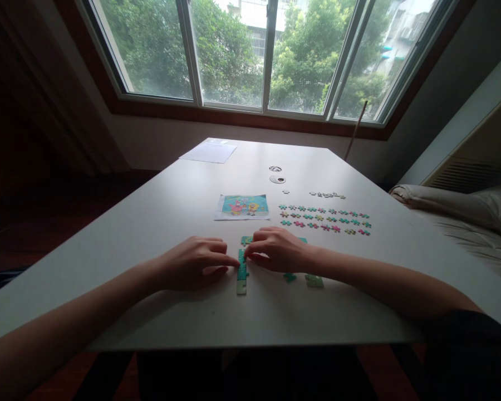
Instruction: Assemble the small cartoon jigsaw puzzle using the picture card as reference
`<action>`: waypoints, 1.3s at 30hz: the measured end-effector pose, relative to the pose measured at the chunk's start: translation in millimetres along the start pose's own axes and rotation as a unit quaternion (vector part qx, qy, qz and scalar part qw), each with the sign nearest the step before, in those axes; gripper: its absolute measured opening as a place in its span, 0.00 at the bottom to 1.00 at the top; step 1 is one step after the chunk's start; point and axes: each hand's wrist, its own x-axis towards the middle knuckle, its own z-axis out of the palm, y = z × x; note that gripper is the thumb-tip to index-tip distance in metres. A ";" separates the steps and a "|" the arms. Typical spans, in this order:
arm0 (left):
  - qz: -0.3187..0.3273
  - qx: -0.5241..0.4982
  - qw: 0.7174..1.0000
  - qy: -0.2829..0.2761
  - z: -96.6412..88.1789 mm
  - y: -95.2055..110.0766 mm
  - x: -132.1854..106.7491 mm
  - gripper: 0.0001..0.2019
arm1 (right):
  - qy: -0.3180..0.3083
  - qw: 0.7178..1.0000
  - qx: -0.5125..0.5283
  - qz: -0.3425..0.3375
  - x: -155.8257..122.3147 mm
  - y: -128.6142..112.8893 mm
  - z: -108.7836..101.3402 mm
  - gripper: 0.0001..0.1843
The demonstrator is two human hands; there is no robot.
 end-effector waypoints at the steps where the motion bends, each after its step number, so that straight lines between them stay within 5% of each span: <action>1: 0.001 0.000 1.000 0.000 -0.3 0.2 -0.1 0.13 | 0.002 1.000 0.008 0.013 -0.2 0.4 0.5 0.09; 10: 0.005 0.002 1.000 -0.004 -0.9 0.2 0.3 0.13 | 0.012 0.991 0.062 0.115 1.3 -1.5 2.2 0.08; 27: 0.002 0.005 1.000 -0.012 -0.3 -0.6 -0.7 0.14 | 0.026 0.984 0.103 0.146 5.1 -4.3 5.3 0.05; 39: -0.001 0.008 1.000 -0.024 -2.3 2.7 0.6 0.14 | 0.022 0.945 0.227 0.233 7.9 -11.0 -5.2 0.05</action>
